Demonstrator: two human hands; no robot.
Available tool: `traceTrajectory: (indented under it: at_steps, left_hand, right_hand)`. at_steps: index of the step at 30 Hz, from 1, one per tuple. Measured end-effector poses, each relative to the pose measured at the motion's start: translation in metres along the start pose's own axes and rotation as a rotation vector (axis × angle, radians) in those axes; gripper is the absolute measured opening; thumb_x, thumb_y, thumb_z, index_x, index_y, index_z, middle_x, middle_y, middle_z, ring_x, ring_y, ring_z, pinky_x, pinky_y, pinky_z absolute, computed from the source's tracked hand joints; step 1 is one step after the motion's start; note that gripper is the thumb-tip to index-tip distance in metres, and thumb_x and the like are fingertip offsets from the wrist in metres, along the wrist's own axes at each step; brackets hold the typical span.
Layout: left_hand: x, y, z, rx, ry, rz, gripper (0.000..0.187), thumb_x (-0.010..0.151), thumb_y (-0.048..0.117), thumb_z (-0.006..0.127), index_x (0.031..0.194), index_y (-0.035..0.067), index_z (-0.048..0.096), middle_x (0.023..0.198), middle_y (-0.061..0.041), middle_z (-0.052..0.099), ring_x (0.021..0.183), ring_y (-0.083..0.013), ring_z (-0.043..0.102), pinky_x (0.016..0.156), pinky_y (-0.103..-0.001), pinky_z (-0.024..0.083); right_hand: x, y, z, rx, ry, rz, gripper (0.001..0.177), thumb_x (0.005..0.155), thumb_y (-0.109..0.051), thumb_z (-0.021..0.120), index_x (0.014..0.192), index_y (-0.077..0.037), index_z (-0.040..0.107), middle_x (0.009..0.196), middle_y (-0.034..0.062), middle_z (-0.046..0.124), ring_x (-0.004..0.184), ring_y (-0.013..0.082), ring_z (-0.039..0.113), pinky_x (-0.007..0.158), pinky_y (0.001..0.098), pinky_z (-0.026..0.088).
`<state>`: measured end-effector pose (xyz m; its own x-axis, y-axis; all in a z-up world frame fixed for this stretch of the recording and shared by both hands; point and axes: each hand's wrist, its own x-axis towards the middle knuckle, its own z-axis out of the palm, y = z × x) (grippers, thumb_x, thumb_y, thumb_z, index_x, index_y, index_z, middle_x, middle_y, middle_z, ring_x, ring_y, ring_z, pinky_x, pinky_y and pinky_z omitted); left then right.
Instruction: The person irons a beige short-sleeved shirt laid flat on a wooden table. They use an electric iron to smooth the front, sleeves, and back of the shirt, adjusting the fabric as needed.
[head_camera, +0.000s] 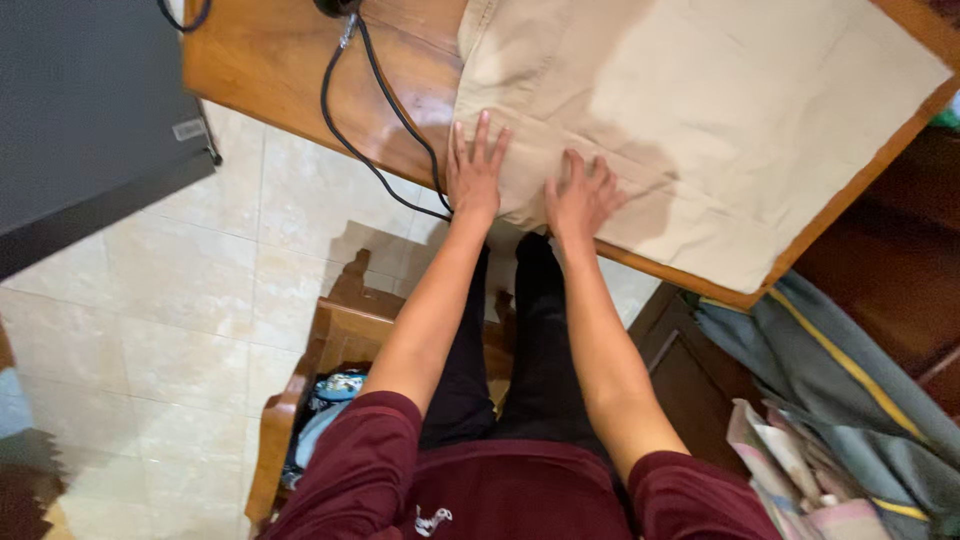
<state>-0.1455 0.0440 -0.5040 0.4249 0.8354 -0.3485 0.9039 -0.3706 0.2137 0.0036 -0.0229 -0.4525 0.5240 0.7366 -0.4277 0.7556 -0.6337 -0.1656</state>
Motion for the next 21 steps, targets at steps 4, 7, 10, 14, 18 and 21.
traceTrajectory:
  at_steps: [4, 7, 10, 14, 18, 21]
  left_hand:
    - [0.004, -0.020, -0.027, -0.601, 0.066, -0.171, 0.069, 0.089, 0.011, 0.069, 0.152, 0.016, 0.041, 0.158, -0.013, 0.037, 0.146, -0.0395, 0.040, 0.118, -0.046, 0.037]
    - [-0.001, -0.047, -0.043, -0.822, 0.423, -0.265, 0.054, 0.100, 0.007, 0.062, 0.151, 0.011, 0.046, 0.150, -0.018, 0.049, 0.139, -0.0399, 0.051, 0.115, -0.045, 0.044]
    - [-0.008, -0.074, -0.053, -0.983, 0.577, -0.387, 0.050, 0.102, 0.009, 0.059, 0.150, 0.010, 0.046, 0.143, -0.020, 0.051, 0.130, -0.0388, 0.056, 0.109, -0.043, 0.049]
    - [-0.013, -0.103, -0.068, -0.885, 0.727, -0.313, 0.050, 0.105, 0.008, 0.057, 0.152, 0.009, 0.041, 0.143, -0.020, 0.050, 0.135, -0.0398, 0.051, 0.116, -0.045, 0.043]
    - [-0.025, -0.119, -0.091, -0.978, 0.685, -0.367, 0.051, 0.104, 0.009, 0.057, 0.153, 0.010, 0.043, 0.144, -0.020, 0.049, 0.136, -0.0405, 0.050, 0.115, -0.047, 0.042]
    - [-0.036, -0.122, -0.109, -1.057, 0.676, -0.421, 0.051, 0.103, 0.011, 0.056, 0.152, 0.010, 0.044, 0.144, -0.019, 0.048, 0.131, -0.0359, 0.052, 0.112, -0.045, 0.044]
  right_hand:
    - [0.029, -0.044, 0.009, 0.342, 0.268, -0.292, 0.041, 0.090, -0.024, 0.073, 0.127, -0.010, 0.065, 0.130, 0.0149, 0.061, 0.125, 0.0366, 0.056, 0.108, 0.0527, 0.043]
    - [0.041, -0.109, 0.017, 0.570, 0.314, -0.580, 0.038, 0.090, -0.011, 0.068, 0.128, -0.007, 0.063, 0.124, 0.0179, 0.066, 0.120, 0.0382, 0.060, 0.108, 0.0449, 0.045]
    - [0.054, -0.183, 0.030, 0.639, 0.125, -0.627, 0.043, 0.095, -0.016, 0.068, 0.135, -0.005, 0.059, 0.126, 0.0170, 0.064, 0.119, 0.0389, 0.058, 0.105, 0.0467, 0.045]
    - [0.080, -0.268, 0.053, 0.602, 0.134, -0.635, 0.061, 0.094, -0.023, 0.070, 0.148, -0.002, 0.050, 0.125, 0.0204, 0.060, 0.117, 0.0418, 0.055, 0.103, 0.0501, 0.042]
    - [0.099, -0.319, 0.066, 0.563, 0.331, -0.493, 0.060, 0.092, -0.041, 0.078, 0.134, -0.004, 0.055, 0.120, 0.0174, 0.066, 0.113, 0.0379, 0.060, 0.102, 0.0496, 0.044]
    - [0.101, -0.332, 0.057, 0.831, 0.260, -0.454, 0.052, 0.101, -0.039, 0.070, 0.134, -0.002, 0.055, 0.112, 0.0161, 0.066, 0.105, 0.0321, 0.063, 0.095, 0.0440, 0.050]
